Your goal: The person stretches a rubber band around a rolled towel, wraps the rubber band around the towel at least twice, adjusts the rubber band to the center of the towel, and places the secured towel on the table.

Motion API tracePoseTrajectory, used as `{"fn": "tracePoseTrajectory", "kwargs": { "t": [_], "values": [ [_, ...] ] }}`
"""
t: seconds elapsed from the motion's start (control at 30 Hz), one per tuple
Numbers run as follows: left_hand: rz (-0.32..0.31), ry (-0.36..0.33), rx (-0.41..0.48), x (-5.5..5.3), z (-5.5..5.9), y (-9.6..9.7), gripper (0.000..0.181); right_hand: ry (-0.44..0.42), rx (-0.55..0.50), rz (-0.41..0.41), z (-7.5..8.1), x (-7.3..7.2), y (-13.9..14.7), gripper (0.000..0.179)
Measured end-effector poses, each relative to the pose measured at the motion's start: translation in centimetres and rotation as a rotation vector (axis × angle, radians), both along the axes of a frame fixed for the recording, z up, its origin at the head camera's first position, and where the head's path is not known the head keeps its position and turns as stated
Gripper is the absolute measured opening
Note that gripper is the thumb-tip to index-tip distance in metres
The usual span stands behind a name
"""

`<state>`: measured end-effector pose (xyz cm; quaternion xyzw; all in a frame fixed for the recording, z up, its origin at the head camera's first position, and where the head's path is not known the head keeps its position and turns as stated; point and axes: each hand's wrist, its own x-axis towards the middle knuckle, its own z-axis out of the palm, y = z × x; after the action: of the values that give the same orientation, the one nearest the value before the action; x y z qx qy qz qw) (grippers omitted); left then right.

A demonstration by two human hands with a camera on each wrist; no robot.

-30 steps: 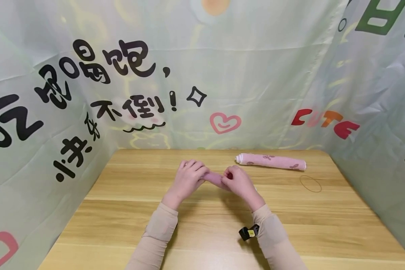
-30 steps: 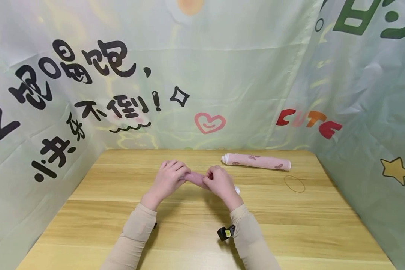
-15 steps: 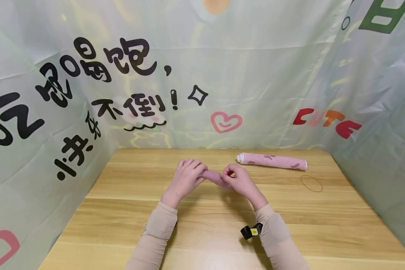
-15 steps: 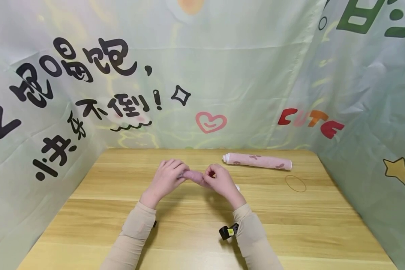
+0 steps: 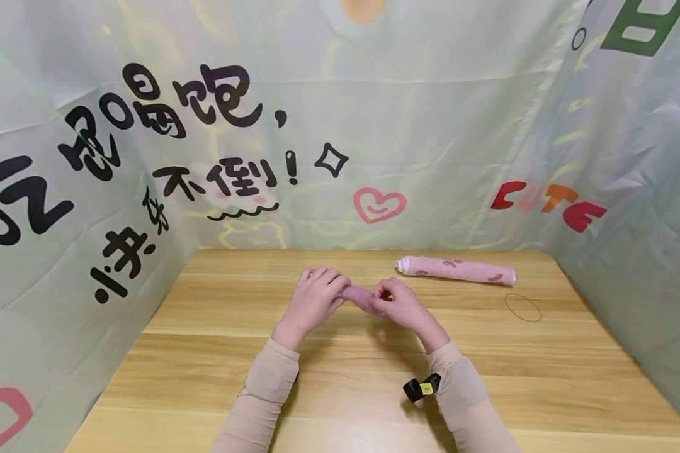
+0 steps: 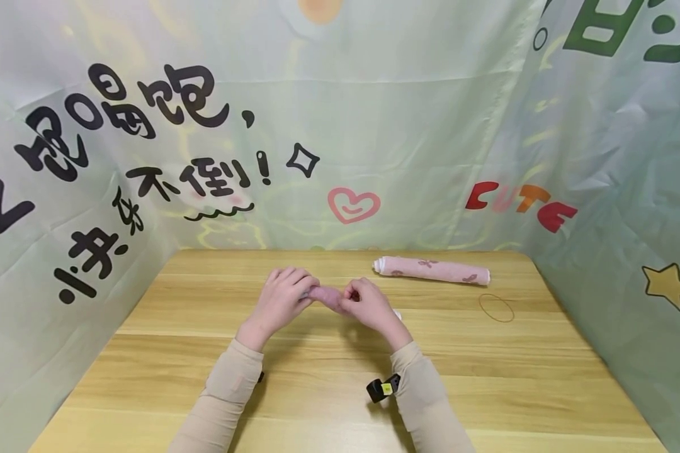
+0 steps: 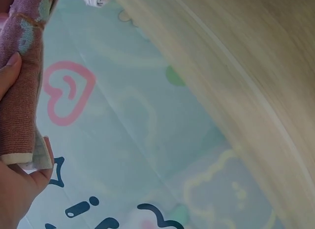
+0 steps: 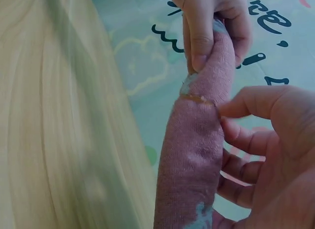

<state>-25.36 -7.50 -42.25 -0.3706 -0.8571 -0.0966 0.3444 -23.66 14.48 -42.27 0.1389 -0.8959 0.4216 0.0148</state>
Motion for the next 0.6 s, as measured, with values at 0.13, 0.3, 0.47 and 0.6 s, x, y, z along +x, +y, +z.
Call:
{"fn": "tracePoseTrajectory", "kwargs": {
  "t": [0.13, 0.3, 0.47, 0.6],
  "values": [
    [0.001, 0.029, -0.004, 0.0, 0.0, 0.2, 0.023, 0.004, -0.015, -0.002, 0.0, 0.0, -0.1, 0.007],
    [-0.02, 0.034, 0.007, -0.1, 0.0, 0.1, 0.023, 0.007, -0.082, 0.054, -0.3, -0.1, 0.3, 0.021],
    [-0.053, -0.01, 0.024, -0.2, -0.1, 0.0, 0.024, -0.015, -0.119, 0.202, -0.7, -0.2, 1.0, 0.043],
    [-0.093, -0.025, 0.044, -0.2, 0.0, -0.2, 0.026, -0.015, -0.032, 0.251, -0.9, -0.3, 1.3, 0.051]
  ]
}}
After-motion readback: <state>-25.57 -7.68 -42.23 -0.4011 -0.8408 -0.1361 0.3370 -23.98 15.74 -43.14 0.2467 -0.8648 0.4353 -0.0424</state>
